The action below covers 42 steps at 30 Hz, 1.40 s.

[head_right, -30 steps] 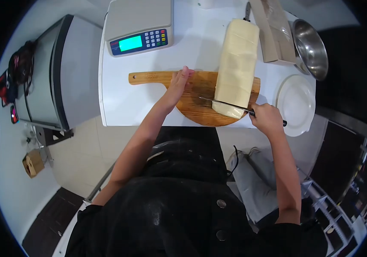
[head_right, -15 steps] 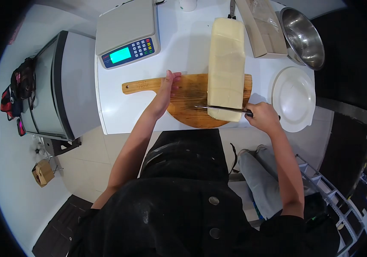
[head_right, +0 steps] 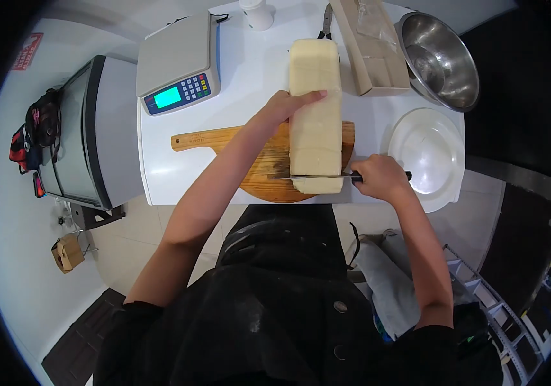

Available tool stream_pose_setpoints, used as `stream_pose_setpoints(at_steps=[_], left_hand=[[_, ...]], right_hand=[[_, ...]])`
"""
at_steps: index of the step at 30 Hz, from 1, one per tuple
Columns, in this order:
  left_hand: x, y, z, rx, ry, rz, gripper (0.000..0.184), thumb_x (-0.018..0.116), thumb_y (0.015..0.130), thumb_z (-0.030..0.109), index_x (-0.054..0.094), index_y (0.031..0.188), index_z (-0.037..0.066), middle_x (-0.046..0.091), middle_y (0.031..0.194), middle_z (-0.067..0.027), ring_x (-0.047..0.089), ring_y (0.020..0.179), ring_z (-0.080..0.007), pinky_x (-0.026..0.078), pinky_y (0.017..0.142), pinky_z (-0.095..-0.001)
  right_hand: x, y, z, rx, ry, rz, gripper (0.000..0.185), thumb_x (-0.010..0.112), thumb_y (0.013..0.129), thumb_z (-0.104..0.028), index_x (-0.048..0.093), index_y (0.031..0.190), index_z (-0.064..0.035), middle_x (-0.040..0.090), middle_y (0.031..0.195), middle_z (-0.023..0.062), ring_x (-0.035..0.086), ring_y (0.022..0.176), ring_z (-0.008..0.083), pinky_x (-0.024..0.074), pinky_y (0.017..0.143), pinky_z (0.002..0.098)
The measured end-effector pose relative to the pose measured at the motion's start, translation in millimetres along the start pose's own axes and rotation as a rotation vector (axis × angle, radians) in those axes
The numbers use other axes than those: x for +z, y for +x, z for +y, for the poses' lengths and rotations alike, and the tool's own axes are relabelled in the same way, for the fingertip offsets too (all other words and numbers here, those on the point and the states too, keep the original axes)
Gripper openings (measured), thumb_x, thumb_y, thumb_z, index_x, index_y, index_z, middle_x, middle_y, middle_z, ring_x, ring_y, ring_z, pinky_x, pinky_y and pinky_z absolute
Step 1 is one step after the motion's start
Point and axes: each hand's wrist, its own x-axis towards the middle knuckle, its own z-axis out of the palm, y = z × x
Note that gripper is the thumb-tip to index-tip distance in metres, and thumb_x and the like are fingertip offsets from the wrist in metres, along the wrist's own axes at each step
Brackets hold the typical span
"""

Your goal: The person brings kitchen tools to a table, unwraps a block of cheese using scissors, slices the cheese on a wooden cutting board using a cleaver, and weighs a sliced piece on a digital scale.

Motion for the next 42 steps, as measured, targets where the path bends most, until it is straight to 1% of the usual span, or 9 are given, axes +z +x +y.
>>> stream_pose_setpoints(at_steps=[12,16,20,23,25,29,31,35,42], left_hand=[[22.9,15.2,8.5,0.042,-0.773,0.181,0.056,0.08,0.068,0.025,0.055,0.103,-0.011,0.064,0.091,-0.0173,0.065,0.08,-0.0245,0.054,0.069,-0.0324],[10.3,12.5,6.1,0.018,-0.539,0.206,0.063,0.075,0.073,0.037,0.054,0.104,-0.012,0.062,0.098,-0.0178,0.063,0.09,-0.0248,0.053,0.073,-0.0347],[-18.8,0.8,-3.3,-0.092,-0.273,0.152,0.061,0.058,0.083,0.051,0.054,0.116,0.0,0.059,0.109,-0.0124,0.057,0.101,-0.021,0.047,0.085,-0.0338],[-56.0,-42.6,-9.2,0.086,0.303,0.543,0.061,0.051,0.085,0.056,0.053,0.118,0.004,0.056,0.114,-0.0106,0.052,0.107,-0.0204,0.041,0.091,-0.0343],[-55.8,-76.9,-12.7,0.155,-0.239,0.567,0.057,0.049,0.087,0.053,0.052,0.121,0.007,0.054,0.116,-0.0116,0.048,0.112,-0.0204,0.039,0.093,-0.0346],[-6.7,-129.5,-36.2,0.175,-0.56,0.466,0.059,0.041,0.092,0.052,0.043,0.128,0.006,0.048,0.124,-0.0112,0.043,0.117,-0.0191,0.036,0.095,-0.0355],[2.2,-160.0,-36.8,0.145,-0.804,0.423,0.059,0.047,0.091,0.051,0.044,0.121,0.0,0.053,0.107,-0.0074,0.05,0.098,-0.0144,0.041,0.082,-0.0288],[-24.5,-166.1,-57.5,0.164,-0.798,0.34,0.06,0.048,0.091,0.05,0.041,0.122,-0.001,0.052,0.106,-0.0074,0.049,0.095,-0.0127,0.04,0.081,-0.0272],[-20.5,-154.8,-76.4,0.129,-0.914,0.288,0.058,0.041,0.093,0.053,0.043,0.123,0.003,0.051,0.11,-0.0066,0.049,0.099,-0.0131,0.039,0.086,-0.0271]], right_hand=[[-22.4,4.2,17.9,-0.067,0.011,-0.03,0.011,0.063,0.066,-0.015,0.061,0.071,-0.0048,0.06,0.066,0.0168,0.06,0.067,0.0354,0.0485,0.062,0.0445],[-12.3,-8.8,8.3,-0.107,0.107,-0.017,0.013,0.064,0.067,-0.014,0.059,0.071,-0.0025,0.059,0.065,0.0178,0.059,0.065,0.0349,0.047,0.06,0.0437],[-7.0,-22.4,-9.0,-0.033,0.378,0.011,0.017,0.064,0.072,-0.016,0.057,0.073,-0.0002,0.053,0.057,0.0149,0.057,0.055,0.0267,0.0446,0.054,0.0377],[-9.0,-27.9,-33.1,0.037,0.605,0.012,0.018,0.064,0.078,-0.015,0.056,0.073,0.0004,0.045,0.05,0.0092,0.054,0.047,0.0165,0.0425,0.048,0.0317],[-10.2,-30.6,-57.1,0.085,0.834,0.075,0.024,0.061,0.084,-0.019,0.052,0.073,-0.0005,0.043,0.05,0.0038,0.048,0.045,0.0092,0.0383,0.044,0.0263],[21.4,-14.9,-95.8,0.191,1.115,0.177,0.029,0.057,0.091,-0.024,0.045,0.073,-0.0047,0.045,0.053,-0.0021,0.042,0.041,0.0047,0.0316,0.039,0.021],[30.1,2.4,-130.9,0.22,1.115,0.146,0.031,0.058,0.09,-0.024,0.042,0.072,-0.0052,0.046,0.052,-0.0004,0.041,0.04,0.0057,0.0317,0.039,0.0233],[47.6,21.3,-185.3,0.211,0.845,0.327,0.028,0.059,0.089,-0.022,0.045,0.077,-0.0013,0.046,0.052,0.0049,0.045,0.042,0.0128,0.0352,0.042,0.0284],[57.4,20.0,-200.9,0.221,0.619,0.35,0.023,0.057,0.088,-0.017,0.046,0.085,0.0036,0.054,0.061,0.0234,0.054,0.061,0.0427,0.0392,0.054,0.0462]])
